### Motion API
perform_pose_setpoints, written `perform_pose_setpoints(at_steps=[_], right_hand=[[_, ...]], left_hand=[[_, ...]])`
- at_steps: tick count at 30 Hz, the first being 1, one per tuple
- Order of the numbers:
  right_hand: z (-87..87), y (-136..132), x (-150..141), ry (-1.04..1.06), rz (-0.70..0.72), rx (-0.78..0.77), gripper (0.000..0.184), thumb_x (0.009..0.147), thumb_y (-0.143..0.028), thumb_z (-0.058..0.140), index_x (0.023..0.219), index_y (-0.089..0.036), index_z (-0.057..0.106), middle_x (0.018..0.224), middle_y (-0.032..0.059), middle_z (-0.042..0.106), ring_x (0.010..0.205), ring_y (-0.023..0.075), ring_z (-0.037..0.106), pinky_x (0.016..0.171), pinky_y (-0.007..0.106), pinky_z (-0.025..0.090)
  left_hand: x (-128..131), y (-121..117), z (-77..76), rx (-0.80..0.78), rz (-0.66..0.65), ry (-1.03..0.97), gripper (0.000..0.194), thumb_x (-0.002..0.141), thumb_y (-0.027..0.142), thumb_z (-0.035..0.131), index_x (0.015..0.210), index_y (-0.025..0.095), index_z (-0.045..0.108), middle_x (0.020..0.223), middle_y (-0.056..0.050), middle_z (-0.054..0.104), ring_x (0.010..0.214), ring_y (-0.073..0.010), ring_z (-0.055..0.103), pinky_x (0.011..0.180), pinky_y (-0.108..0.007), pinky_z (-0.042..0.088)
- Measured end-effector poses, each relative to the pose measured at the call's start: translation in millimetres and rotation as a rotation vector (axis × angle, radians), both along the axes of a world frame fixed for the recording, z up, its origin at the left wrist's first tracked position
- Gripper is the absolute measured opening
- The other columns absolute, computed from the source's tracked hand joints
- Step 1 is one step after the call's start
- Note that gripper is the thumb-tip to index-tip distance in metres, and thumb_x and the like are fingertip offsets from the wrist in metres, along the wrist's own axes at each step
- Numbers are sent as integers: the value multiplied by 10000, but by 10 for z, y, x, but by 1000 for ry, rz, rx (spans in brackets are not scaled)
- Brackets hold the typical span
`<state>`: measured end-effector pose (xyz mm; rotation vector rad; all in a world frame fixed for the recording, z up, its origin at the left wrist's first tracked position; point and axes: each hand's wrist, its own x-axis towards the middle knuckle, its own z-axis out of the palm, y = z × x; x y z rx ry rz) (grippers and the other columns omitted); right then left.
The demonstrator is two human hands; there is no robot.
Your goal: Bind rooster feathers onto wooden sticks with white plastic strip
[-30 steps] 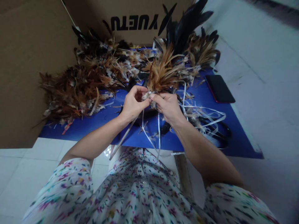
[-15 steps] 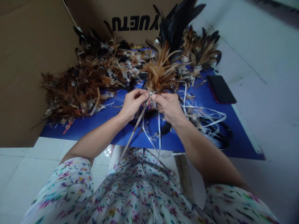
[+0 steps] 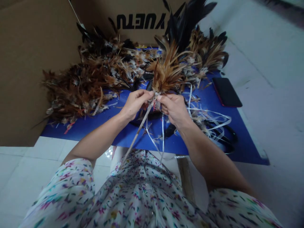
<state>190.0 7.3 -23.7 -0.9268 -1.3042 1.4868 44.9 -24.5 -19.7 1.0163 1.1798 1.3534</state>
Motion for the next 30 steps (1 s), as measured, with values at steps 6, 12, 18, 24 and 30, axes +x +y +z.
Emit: perform_pose_setpoints(at_steps=[6,12,18,24,30], right_hand=[[28,-16,-9,19,-2,-33,302,596,-314,703,463,-197,459,434,-88,309,425,36,286,417,227,214],[30,-13,-1,17,-1,-2,307,614,-301,688,452,-200,448,426,-92,302,412,29,251,411,233,178],[0,13,3,-21,-14,54,294,646,-330,687,478,-193,488,452,-70,348,452,50,296,438,235,226],[-116,70,28,-214,-103,239,264,732,-354,680,552,-167,629,507,-36,461,527,78,389,522,240,318],[-88,39,58,-256,-92,348,221,803,-335,643,682,-169,724,601,-12,595,594,107,493,615,259,398]], left_hand=[[-87,-23,73,30,-103,111,396,574,383,882,750,130,634,655,5,651,528,-66,543,479,-198,406],[-140,-4,67,32,-108,98,460,527,469,899,703,130,643,604,10,629,485,-56,510,467,-202,399],[-130,4,30,88,-79,172,449,597,526,850,701,150,629,582,17,603,485,-66,502,476,-208,407],[-90,4,-85,174,-15,373,467,557,452,887,815,151,640,737,-10,691,643,-107,613,600,-210,475],[-57,-20,-77,122,-82,262,409,706,542,770,786,169,621,577,11,635,489,-115,587,510,-249,498]])
